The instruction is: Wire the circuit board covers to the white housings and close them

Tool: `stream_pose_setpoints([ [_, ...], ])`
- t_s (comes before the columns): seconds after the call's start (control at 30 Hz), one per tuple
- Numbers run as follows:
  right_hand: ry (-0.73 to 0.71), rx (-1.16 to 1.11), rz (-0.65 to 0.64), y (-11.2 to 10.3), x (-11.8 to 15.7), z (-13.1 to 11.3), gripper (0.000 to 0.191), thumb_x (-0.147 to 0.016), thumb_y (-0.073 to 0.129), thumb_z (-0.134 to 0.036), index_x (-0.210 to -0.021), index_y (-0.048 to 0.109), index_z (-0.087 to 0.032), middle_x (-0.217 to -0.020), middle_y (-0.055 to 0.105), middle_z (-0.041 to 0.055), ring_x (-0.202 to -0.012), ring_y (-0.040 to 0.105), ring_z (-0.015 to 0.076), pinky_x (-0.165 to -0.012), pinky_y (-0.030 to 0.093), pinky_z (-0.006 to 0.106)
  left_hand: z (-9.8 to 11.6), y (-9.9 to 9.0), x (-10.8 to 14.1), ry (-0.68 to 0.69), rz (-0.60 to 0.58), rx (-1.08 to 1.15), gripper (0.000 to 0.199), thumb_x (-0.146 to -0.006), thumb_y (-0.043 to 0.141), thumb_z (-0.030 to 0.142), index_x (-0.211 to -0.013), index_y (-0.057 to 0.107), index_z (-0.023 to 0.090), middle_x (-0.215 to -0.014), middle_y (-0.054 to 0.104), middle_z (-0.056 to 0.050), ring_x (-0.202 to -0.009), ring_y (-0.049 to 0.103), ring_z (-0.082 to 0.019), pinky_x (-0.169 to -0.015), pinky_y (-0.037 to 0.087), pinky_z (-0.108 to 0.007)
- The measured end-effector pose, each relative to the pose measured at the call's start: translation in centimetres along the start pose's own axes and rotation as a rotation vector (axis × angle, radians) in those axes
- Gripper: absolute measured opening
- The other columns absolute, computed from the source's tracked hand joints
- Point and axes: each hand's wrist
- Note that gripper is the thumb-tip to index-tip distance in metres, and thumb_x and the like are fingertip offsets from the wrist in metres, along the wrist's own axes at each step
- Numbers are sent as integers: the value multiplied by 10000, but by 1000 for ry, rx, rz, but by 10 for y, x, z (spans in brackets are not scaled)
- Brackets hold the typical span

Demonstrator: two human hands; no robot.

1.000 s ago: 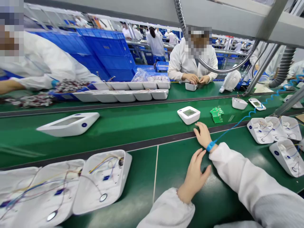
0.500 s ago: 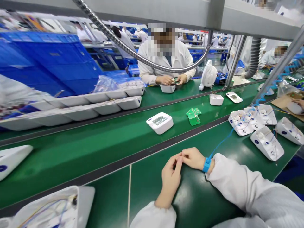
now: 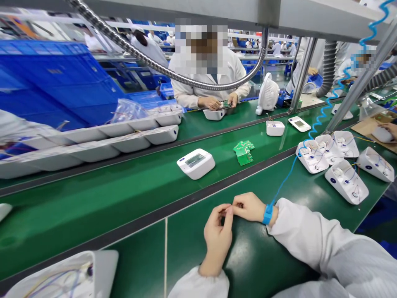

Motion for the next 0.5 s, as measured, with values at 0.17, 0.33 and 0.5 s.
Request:
stream_pose_setpoints([
  [0.17,-13,-26,0,1,0,1,248,-884,662,-268,-664,602,-167,-640,618,-28,-592,524,95,-573,353,204,-1,1,1,44,3,33,280,-857,609,469,-889,653,195,-855,695,-49,-762,667,-177,-712,546,-297],
  [0.33,-37,-12,1,0,0,0,241,-884,666,-252,-668,602,-166,-646,619,-28,-600,530,95,-584,362,201,-2,2,2,93,25,61,218,-870,608,414,-898,630,199,-887,660,-46,-800,647,-168,-726,542,-290],
  [0.5,-72,-19,-2,-1,1,0,255,-909,638,-232,-668,590,-163,-647,604,-28,-603,526,92,-587,361,196,-1,3,3,137,44,102,191,-871,617,388,-898,621,199,-894,632,-41,-813,639,-165,-723,552,-284],
])
Point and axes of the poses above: each hand's wrist, its own x-axis away from the middle knuckle, its own y-axis out of the palm, z = x × y
